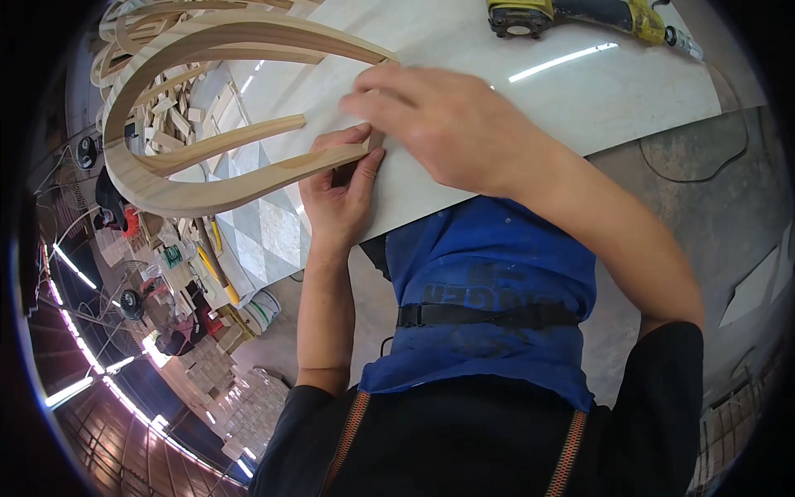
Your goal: The recorder is assembling curved wooden frames by nailing small wood strips onto the frame structure using a pneumatic nail gun.
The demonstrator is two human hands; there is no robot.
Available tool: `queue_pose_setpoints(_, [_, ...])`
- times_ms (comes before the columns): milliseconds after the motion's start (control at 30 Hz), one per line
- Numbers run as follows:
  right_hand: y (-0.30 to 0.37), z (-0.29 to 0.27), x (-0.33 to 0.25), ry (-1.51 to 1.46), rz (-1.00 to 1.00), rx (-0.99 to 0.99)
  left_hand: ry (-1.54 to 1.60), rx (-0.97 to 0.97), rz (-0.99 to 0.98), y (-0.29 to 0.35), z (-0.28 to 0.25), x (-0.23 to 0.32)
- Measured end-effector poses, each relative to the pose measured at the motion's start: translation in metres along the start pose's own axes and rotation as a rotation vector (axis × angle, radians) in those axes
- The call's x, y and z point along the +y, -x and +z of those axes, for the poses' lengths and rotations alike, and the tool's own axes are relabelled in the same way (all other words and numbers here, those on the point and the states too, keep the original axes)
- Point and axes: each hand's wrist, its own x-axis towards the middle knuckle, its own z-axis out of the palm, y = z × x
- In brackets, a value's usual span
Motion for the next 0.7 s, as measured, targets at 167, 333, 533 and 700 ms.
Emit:
queue_pose_setpoints(167, [0.036, -0.086, 0.025, 0.578, 0.086, 0.206, -0.073, -0.010, -0.013, 0.007, -0.020, -0.002])
queue_pose_setpoints(333, [0.040, -0.099, 0.032, 0.829, 0.265, 0.036, -0.022, -0.018, -0.017, 0.014, -0.026, -0.008])
queue_pose_setpoints(533, [0.030, -0.104, 0.029, 0.955, 0.363, -0.182, -0.016, -0.019, -0.024, 0.026, -0.031, -0.004])
queue_pose_setpoints(700, [0.031, -0.118, -0.020, 0.742, 0.531, -0.352, -0.014, -0.052, -0.068, 0.035, -0.038, -0.004])
